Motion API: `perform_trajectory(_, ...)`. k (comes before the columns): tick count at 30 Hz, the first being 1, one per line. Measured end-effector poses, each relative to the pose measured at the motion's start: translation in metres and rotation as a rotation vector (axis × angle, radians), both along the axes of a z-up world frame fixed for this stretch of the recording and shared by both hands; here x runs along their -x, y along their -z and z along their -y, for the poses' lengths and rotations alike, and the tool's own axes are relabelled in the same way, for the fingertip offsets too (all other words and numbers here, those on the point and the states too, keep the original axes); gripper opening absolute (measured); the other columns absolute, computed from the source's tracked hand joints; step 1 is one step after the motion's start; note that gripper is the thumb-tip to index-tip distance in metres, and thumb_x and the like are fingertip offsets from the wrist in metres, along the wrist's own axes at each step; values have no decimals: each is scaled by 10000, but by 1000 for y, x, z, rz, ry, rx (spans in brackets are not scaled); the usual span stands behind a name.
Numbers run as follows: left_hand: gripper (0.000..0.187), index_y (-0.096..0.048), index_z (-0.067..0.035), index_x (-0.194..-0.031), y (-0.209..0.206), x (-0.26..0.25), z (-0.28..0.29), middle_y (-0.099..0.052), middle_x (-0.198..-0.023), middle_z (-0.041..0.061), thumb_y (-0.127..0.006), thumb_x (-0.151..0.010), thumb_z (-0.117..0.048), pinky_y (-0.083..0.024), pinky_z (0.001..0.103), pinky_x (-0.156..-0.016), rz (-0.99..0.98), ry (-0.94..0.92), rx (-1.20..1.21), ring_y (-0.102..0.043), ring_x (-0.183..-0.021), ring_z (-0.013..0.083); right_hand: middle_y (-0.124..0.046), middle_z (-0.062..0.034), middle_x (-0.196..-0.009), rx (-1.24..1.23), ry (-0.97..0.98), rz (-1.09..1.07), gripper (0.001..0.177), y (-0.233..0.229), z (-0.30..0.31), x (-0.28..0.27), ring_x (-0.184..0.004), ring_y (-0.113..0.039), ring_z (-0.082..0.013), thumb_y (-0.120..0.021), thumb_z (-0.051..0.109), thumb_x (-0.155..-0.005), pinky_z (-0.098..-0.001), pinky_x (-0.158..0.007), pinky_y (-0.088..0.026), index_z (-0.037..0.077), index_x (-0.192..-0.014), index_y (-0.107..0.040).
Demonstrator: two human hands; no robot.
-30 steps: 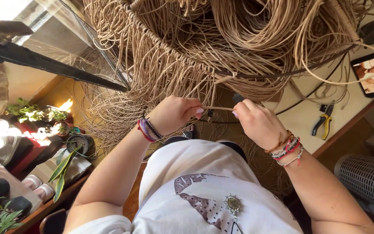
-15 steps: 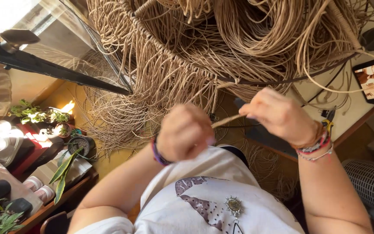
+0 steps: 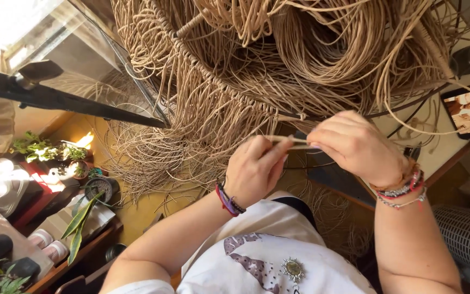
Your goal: The person is weaving long, thin fiber strands onto a circular frame, likely creating a lampshade or basket, by looping and knotting each strand individually.
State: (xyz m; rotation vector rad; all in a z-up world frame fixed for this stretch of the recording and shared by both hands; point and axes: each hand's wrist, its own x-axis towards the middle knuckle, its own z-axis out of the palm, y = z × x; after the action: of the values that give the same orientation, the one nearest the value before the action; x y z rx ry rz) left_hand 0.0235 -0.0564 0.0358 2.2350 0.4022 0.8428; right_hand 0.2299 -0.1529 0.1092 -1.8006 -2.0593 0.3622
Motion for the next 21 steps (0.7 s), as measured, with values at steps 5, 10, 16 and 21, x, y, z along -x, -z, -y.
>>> perform_trajectory(5,598,-354,62,-1503,34,-18,11,-560,-1216,215,-565,-963,-84,-489,382,-775,-197,83,118,-559,-912,312,-716,-49,-839,-78,100,-174,142,32,-4,-21,-477,-446,-91,-651,-4,-941,-219,-424,-364,29,-1027,-759)
perform_trajectory(10,607,-349,67,-1526,79,-32,14,-565,-1191,259,-524,-952,-26,-572,461,-841,-111,30,67,-644,-996,445,-686,-24,-735,-88,486,-389,264,51,-39,7,-492,-637,-135,-591,26,-1046,-257,-474,-511,94,-1293,-656)
perform_trajectory(16,635,-255,113,-1540,105,-42,28,-604,-1136,259,-500,-998,-107,-601,451,-652,-194,19,154,-702,-850,429,-716,-11,-741,187,635,320,90,94,-41,17,-698,-740,-274,-632,360,-986,-446,-628,-596,274,-990,-607)
perform_trajectory(21,592,-416,-12,-1439,124,-65,30,-632,-1035,147,-515,-940,-313,-573,378,-497,-412,-169,89,-733,-658,325,-701,-63,-638,336,562,346,212,89,-50,8,-611,-730,-309,-540,298,-1017,-424,-565,-571,183,-878,-651)
